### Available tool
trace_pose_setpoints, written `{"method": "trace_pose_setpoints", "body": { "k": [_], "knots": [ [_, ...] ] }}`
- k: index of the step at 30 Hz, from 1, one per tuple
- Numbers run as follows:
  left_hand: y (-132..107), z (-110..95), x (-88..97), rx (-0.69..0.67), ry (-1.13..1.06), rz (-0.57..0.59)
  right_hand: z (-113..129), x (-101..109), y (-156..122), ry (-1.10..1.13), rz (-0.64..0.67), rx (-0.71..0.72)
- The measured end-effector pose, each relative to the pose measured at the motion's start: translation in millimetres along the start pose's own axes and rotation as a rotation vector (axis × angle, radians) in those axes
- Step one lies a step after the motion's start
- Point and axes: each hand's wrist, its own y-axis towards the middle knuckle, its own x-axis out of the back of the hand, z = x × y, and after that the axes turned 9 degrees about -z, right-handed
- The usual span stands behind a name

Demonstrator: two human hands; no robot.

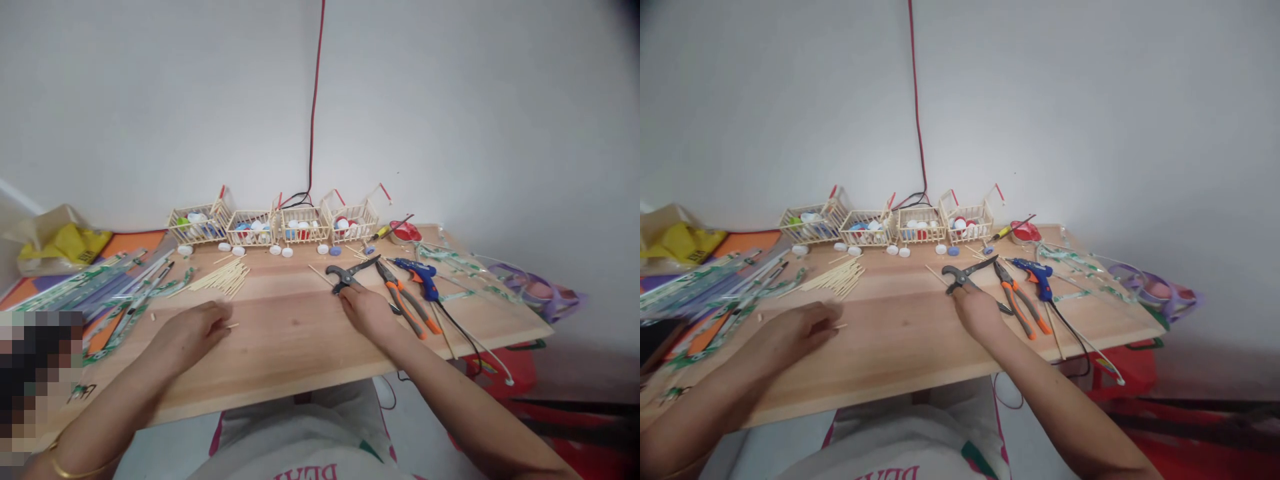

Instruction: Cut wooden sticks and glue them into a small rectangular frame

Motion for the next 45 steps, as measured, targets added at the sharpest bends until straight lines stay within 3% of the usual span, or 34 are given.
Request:
{"method": "trace_pose_setpoints", "body": {
  "k": [4, 13, 18, 21, 25, 29, 33, 36, 41, 45],
  "knots": [
    [-4.9, 0.6, -3.9, -0.017, 0.002, 0.081, -5.9, -1.6, 6.2, -0.026, -0.009, -0.016],
    [-0.1, -2.3, -6.8, 0.040, 0.059, 0.043, -16.1, 1.4, 22.5, -0.018, -0.022, -0.081],
    [6.4, -0.7, -8.1, 0.020, 0.052, -0.026, -10.1, 15.0, 27.3, 0.022, 0.000, -0.080],
    [19.3, -18.7, -8.1, 0.023, 0.073, -0.035, 4.2, 28.7, 33.5, 0.120, 0.007, 0.007],
    [45.0, -54.5, -20.4, -0.053, 0.081, 0.019, 33.0, 34.4, 48.9, 0.502, 0.014, 0.209],
    [61.6, -70.8, -45.9, -0.104, 0.083, 0.015, 58.3, 16.1, 66.5, 0.626, 0.039, 0.313],
    [61.8, -62.8, -61.9, -0.135, 0.069, 0.009, 62.7, -6.9, 77.6, 0.577, 0.061, 0.364],
    [61.2, -48.7, -56.4, -0.094, 0.049, -0.051, 51.8, -17.9, 81.8, 0.580, 0.031, 0.344],
    [67.9, -19.5, -23.5, 0.043, 0.108, -0.281, 32.8, -31.0, 85.5, 0.610, -0.064, 0.328],
    [69.4, -8.7, -3.3, 0.170, 0.277, -0.224, 30.9, -34.9, 85.3, 0.625, -0.081, 0.333]
  ]
}}
